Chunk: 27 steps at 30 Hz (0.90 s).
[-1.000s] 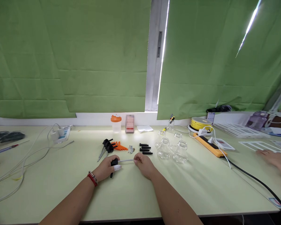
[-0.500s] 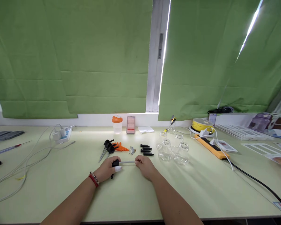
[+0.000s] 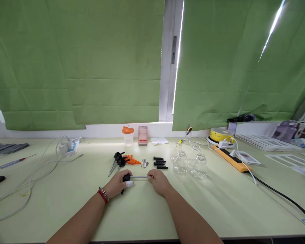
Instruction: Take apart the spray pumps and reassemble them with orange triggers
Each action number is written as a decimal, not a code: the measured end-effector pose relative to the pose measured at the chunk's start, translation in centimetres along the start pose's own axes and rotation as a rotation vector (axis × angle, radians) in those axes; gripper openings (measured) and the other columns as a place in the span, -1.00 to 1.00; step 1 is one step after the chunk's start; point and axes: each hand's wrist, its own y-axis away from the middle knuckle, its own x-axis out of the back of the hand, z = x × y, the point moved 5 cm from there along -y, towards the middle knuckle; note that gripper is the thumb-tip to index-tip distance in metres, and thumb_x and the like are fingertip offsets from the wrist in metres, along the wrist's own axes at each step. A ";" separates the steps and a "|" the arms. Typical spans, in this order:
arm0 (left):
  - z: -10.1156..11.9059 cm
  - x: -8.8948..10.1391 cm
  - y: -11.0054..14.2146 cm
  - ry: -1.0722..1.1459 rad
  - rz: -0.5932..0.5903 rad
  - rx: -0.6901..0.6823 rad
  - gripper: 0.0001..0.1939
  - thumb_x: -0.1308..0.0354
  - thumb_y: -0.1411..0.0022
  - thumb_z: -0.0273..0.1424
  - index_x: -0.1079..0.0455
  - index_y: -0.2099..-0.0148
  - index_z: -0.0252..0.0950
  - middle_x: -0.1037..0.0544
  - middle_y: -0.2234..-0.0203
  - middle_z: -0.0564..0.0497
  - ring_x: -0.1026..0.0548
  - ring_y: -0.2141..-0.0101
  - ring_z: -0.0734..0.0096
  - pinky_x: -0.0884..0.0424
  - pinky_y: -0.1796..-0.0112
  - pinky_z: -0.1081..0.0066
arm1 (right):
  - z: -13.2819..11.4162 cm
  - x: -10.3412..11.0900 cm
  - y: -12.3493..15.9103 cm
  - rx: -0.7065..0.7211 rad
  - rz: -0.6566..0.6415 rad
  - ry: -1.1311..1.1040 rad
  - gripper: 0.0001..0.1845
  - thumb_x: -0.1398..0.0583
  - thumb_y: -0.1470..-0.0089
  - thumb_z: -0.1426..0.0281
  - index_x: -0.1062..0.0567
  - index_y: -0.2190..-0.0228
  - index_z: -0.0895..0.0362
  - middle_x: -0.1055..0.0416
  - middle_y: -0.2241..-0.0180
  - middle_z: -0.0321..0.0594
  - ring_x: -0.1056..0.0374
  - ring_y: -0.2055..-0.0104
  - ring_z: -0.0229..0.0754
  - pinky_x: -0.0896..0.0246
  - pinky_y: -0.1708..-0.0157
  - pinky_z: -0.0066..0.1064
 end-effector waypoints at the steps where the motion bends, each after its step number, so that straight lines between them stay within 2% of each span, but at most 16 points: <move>1: 0.0 0.0 0.0 0.005 0.000 -0.002 -0.72 -0.15 0.01 -0.21 -0.36 0.26 -0.27 -0.32 0.50 0.10 -0.27 0.48 0.45 -0.19 0.48 0.49 | 0.0 0.0 0.0 0.002 0.001 0.003 -0.86 -0.07 0.03 0.39 -0.36 0.57 0.12 -0.28 0.52 -0.30 -0.16 0.44 -0.24 -0.01 0.42 -0.45; 8: -0.2 0.0 0.0 0.009 0.021 -0.009 -0.69 -0.16 0.03 -0.19 -0.36 0.26 -0.27 -0.34 0.50 0.09 -0.28 0.48 0.44 -0.19 0.47 0.48 | 0.2 -0.1 -0.1 0.001 -0.003 0.001 -0.85 -0.07 0.02 0.37 -0.35 0.57 0.12 -0.28 0.53 -0.31 -0.16 0.45 -0.24 -0.02 0.41 -0.44; 13: 0.0 0.0 0.0 0.034 0.048 -0.012 -0.72 -0.17 0.02 -0.21 -0.35 0.28 -0.27 -0.34 0.50 0.09 -0.28 0.47 0.43 -0.22 0.45 0.47 | 0.1 0.0 0.2 -0.025 0.020 -0.033 -0.80 -0.03 -0.07 0.29 -0.33 0.50 0.10 -0.31 0.52 -0.31 -0.17 0.45 -0.24 -0.02 0.42 -0.43; 15: -0.2 0.9 -0.1 0.040 0.139 -0.005 -0.72 -0.16 0.01 -0.21 -0.35 0.27 -0.26 -0.37 0.46 0.07 -0.32 0.44 0.40 -0.26 0.41 0.45 | 0.0 0.1 0.3 -0.034 0.021 -0.068 -0.76 0.01 -0.11 0.25 -0.34 0.46 0.09 -0.34 0.49 -0.30 -0.18 0.45 -0.24 -0.03 0.42 -0.43; 17: -1.0 3.0 0.0 0.019 0.330 0.058 -0.71 -0.13 -0.03 -0.20 -0.34 0.21 -0.24 -0.41 0.38 0.03 -0.37 0.38 0.35 -0.30 0.36 0.42 | 0.0 0.2 0.4 -0.041 0.016 -0.089 -0.75 0.02 -0.12 0.23 -0.35 0.43 0.09 -0.35 0.47 -0.29 -0.18 0.44 -0.24 -0.04 0.42 -0.43; 20: -3.6 7.3 1.2 -0.120 0.722 0.314 -0.69 -0.05 -0.09 -0.20 -0.30 0.12 -0.19 -0.42 0.21 -0.01 -0.40 0.24 0.30 -0.33 0.24 0.41 | 0.1 0.1 0.3 -0.044 0.003 -0.084 -0.76 -0.01 -0.10 0.23 -0.37 0.43 0.10 -0.35 0.48 -0.28 -0.19 0.43 -0.23 -0.04 0.43 -0.43; 21: -4.5 8.4 1.7 -0.145 0.794 0.390 -0.68 -0.01 -0.12 -0.22 -0.28 0.09 -0.22 -0.39 0.15 -0.06 -0.39 0.18 0.25 -0.32 0.20 0.37 | 0.2 0.1 0.3 -0.043 0.003 -0.079 -0.77 -0.02 -0.09 0.24 -0.37 0.44 0.10 -0.34 0.48 -0.28 -0.19 0.44 -0.23 -0.04 0.43 -0.43; 24: -7.4 10.9 3.0 -0.176 0.889 0.588 -0.59 0.06 -0.15 -0.24 -0.22 0.00 -0.35 -0.34 0.08 -0.28 -0.38 0.15 0.04 -0.32 0.22 0.21 | 0.3 -0.1 0.2 -0.038 0.002 -0.070 -0.79 -0.05 -0.06 0.26 -0.39 0.45 0.10 -0.34 0.48 -0.27 -0.20 0.44 -0.23 -0.05 0.43 -0.42; 27: -9.3 11.6 3.8 -0.193 0.879 0.742 -0.59 -0.01 -0.05 -0.32 -0.27 0.02 -0.33 -0.39 0.15 -0.31 -0.41 0.18 -0.10 -0.31 0.31 0.14 | 0.3 -0.1 0.2 -0.032 0.000 -0.070 -0.82 -0.06 -0.05 0.28 -0.39 0.44 0.10 -0.36 0.46 -0.26 -0.21 0.44 -0.23 -0.07 0.42 -0.42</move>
